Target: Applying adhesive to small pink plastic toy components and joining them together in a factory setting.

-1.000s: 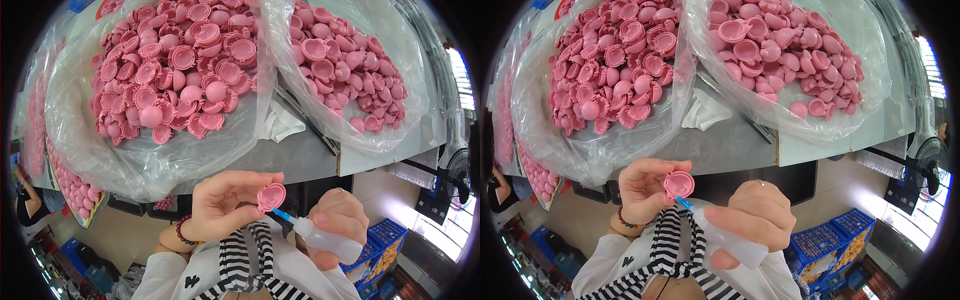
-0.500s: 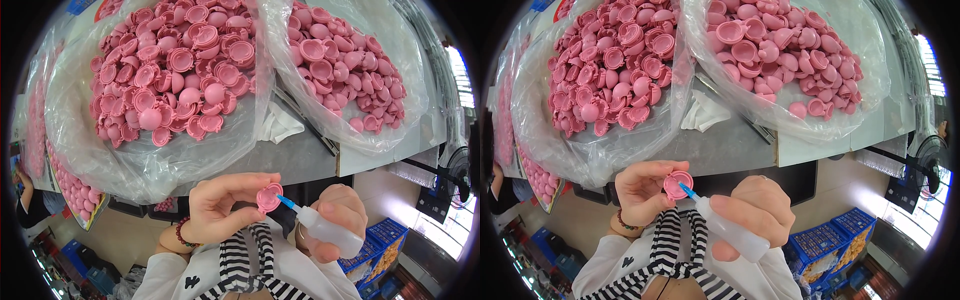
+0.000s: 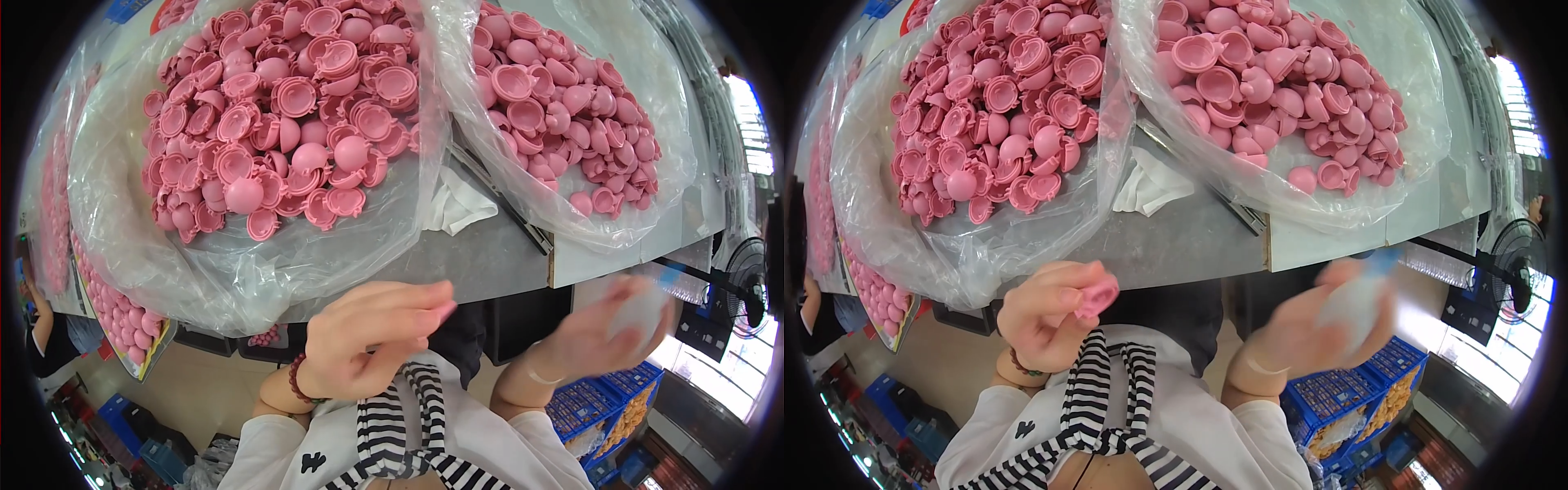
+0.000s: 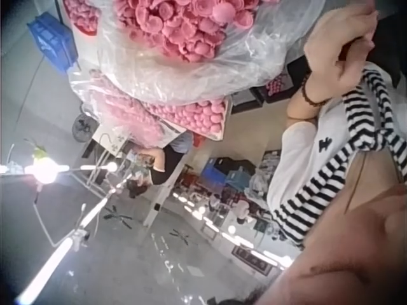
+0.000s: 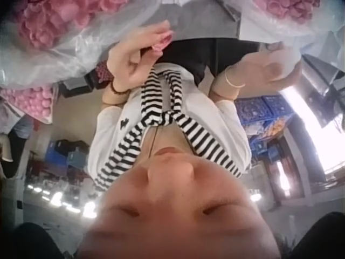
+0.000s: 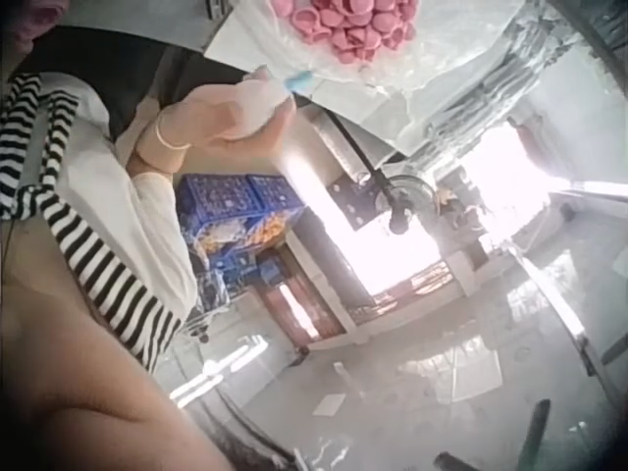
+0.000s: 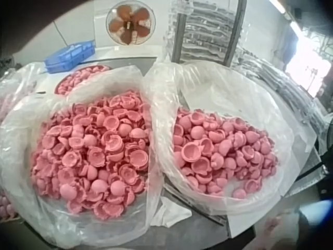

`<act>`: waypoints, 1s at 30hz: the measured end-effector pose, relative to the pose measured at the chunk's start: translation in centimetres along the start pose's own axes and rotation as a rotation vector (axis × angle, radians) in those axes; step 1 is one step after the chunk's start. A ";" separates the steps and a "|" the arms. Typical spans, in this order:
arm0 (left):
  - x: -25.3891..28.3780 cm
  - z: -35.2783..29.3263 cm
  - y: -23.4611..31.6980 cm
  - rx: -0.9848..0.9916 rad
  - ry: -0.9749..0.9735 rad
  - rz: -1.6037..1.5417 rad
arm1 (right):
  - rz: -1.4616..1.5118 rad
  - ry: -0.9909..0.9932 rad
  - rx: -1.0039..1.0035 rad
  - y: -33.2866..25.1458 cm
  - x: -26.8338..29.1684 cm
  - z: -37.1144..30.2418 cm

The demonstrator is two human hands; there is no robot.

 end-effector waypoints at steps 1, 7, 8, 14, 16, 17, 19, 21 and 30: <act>0.2 -0.2 0.0 0.001 0.013 0.006 | -0.083 0.058 -0.102 3.5 2.1 0.8; -3.0 -2.0 -4.2 0.506 -0.031 -1.224 | -0.171 0.021 -0.431 19.0 8.5 6.0; -3.1 -1.9 -4.1 0.499 -0.028 -1.226 | -0.190 -0.025 -0.505 20.7 8.7 5.9; -4.1 -2.3 -4.2 0.657 -0.030 -1.452 | -0.274 -0.056 -0.458 19.7 7.3 5.5; -2.9 -1.7 -4.1 0.559 0.034 -1.149 | -0.394 0.045 -0.299 16.6 7.2 5.4; -2.2 -1.9 -4.2 0.531 0.088 -0.971 | -0.406 0.130 -0.269 15.5 7.3 4.9; -0.9 -0.9 -2.3 0.256 -0.033 -0.562 | -0.310 -0.002 -0.151 13.5 6.1 4.6; -0.7 -0.5 -1.7 0.225 0.014 -0.432 | -0.414 -0.335 -0.070 8.7 0.8 4.7; -0.1 -0.8 -1.6 0.237 0.029 -0.376 | -0.454 -0.708 -0.009 6.3 -6.5 3.0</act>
Point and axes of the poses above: each hand's wrist, its own z-axis towards the middle knuckle, its own x-axis out of the back of the hand, y = z × x, the point moved 9 cm from there along z, towards the middle knuckle, and after that the axes turned 2 degrees about -y, right-handed, at the moved point
